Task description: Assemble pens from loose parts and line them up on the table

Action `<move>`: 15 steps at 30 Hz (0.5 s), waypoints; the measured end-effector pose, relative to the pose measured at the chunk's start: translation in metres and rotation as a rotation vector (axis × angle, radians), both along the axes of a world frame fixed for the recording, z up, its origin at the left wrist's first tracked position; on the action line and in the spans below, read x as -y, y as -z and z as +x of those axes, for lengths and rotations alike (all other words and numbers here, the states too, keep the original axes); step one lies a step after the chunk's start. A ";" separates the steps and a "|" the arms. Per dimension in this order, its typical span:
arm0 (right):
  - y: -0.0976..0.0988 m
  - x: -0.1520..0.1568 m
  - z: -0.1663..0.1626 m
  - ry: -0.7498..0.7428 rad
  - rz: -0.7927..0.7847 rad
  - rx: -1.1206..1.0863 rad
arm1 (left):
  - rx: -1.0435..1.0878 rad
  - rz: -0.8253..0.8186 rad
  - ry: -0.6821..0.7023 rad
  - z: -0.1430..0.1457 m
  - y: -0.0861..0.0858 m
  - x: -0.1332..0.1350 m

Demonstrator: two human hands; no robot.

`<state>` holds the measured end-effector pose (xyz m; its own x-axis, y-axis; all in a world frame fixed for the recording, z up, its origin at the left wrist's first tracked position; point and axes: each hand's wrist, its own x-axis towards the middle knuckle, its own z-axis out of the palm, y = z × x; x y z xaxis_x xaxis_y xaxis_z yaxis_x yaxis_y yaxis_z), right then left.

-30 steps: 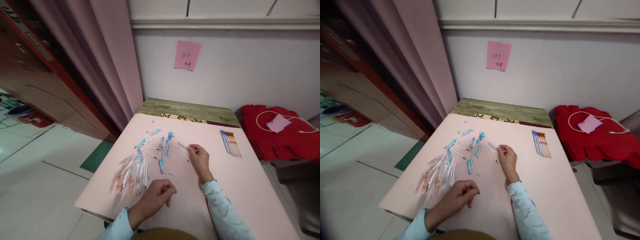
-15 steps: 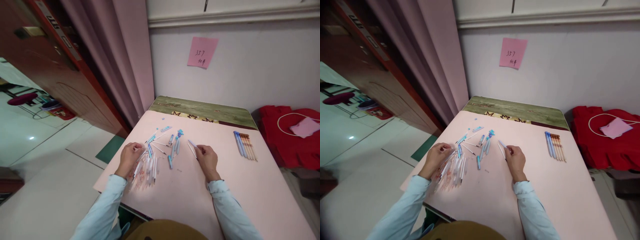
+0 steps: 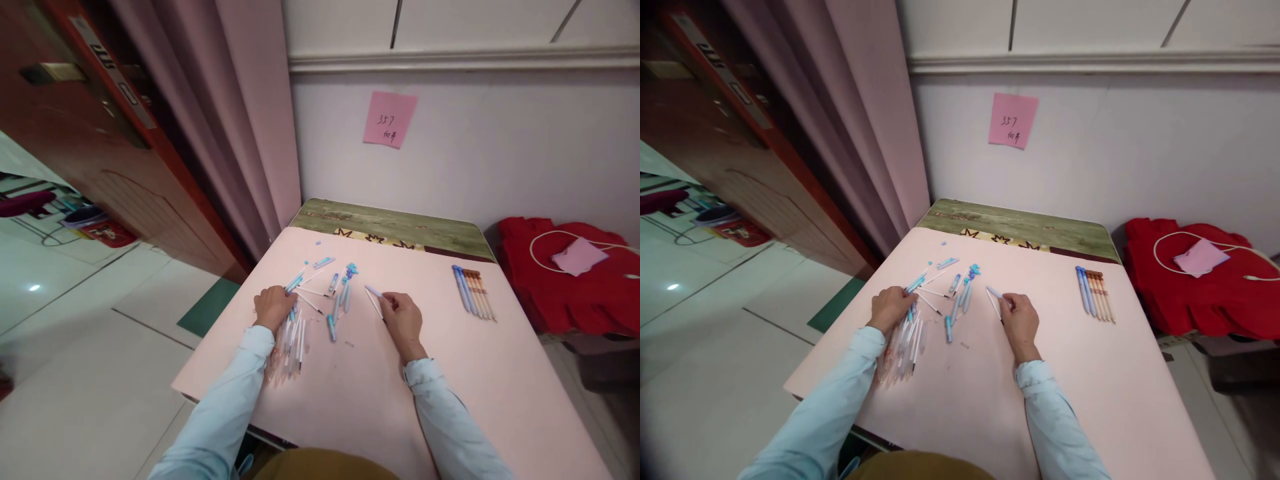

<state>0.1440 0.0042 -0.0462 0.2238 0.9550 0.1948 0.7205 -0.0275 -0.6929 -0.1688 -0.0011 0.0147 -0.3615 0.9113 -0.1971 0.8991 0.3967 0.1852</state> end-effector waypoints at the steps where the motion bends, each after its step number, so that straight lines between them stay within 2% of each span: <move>1: 0.000 0.000 0.000 0.001 0.001 0.000 | -0.002 -0.001 0.005 0.001 -0.001 0.000; 9: 0.001 0.001 0.000 0.013 0.026 -0.017 | 0.101 0.093 -0.004 0.006 -0.003 0.003; 15: 0.005 0.000 0.001 0.041 0.145 -0.133 | 0.242 0.165 -0.022 0.014 -0.005 0.008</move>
